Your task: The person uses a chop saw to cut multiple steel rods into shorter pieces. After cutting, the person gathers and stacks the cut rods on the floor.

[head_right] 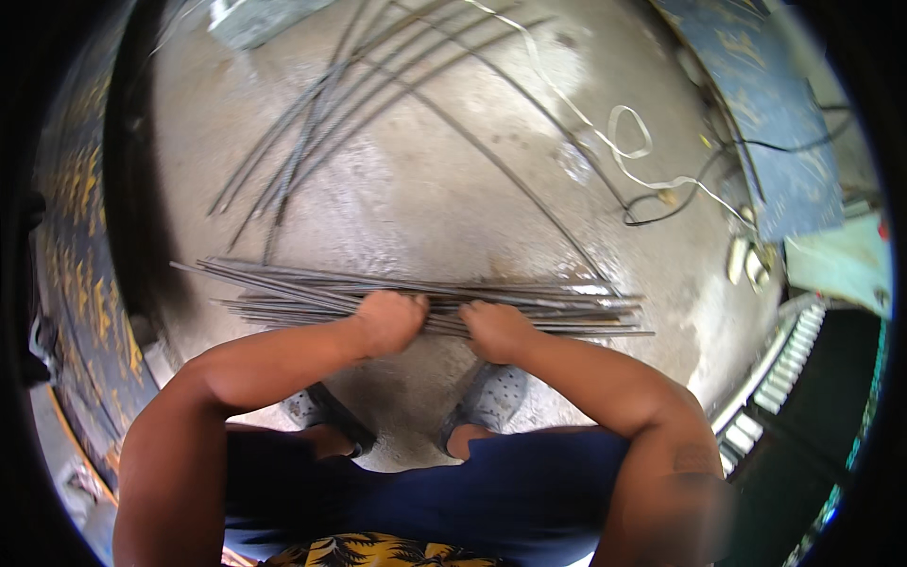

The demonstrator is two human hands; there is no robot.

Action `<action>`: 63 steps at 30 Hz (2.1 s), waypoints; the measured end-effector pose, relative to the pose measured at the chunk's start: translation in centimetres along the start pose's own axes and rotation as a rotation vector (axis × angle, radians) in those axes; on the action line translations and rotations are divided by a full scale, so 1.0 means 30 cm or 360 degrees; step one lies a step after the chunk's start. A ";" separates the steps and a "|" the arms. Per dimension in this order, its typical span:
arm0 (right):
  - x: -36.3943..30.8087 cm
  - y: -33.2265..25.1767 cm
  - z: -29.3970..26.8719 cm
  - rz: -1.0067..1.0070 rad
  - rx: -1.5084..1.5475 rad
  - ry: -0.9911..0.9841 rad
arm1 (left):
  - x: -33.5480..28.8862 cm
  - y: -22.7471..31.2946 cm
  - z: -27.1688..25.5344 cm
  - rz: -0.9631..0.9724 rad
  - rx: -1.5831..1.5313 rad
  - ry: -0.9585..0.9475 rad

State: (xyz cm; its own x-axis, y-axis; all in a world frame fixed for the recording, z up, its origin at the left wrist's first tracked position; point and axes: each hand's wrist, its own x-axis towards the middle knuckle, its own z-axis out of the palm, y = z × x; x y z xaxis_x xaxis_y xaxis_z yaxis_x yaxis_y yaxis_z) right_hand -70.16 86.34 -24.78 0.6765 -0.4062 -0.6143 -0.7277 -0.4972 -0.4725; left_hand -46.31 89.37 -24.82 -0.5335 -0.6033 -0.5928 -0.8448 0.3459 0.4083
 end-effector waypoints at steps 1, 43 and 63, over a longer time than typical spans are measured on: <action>0.004 0.011 0.011 0.0002 -0.0041 -0.0013 | 0.004 0.015 -0.006 -0.0006 -0.0010 -0.0097; 0.649 0.062 -0.375 0.0916 -0.0756 -0.0211 | 0.418 -0.926 -0.662 -0.1263 -0.0250 0.0834; 0.660 0.092 -0.344 0.0963 -0.0612 -0.0057 | 0.534 -0.836 -0.688 -0.1145 -0.0446 0.0765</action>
State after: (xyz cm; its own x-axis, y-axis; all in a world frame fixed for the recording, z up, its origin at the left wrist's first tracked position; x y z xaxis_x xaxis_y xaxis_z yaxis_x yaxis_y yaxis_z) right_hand -57.60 69.01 -31.70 0.1582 -0.6739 -0.7217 -0.8780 -0.4304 0.2094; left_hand -32.82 56.19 -30.21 0.2463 -0.8625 -0.4421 -0.8928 -0.3794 0.2427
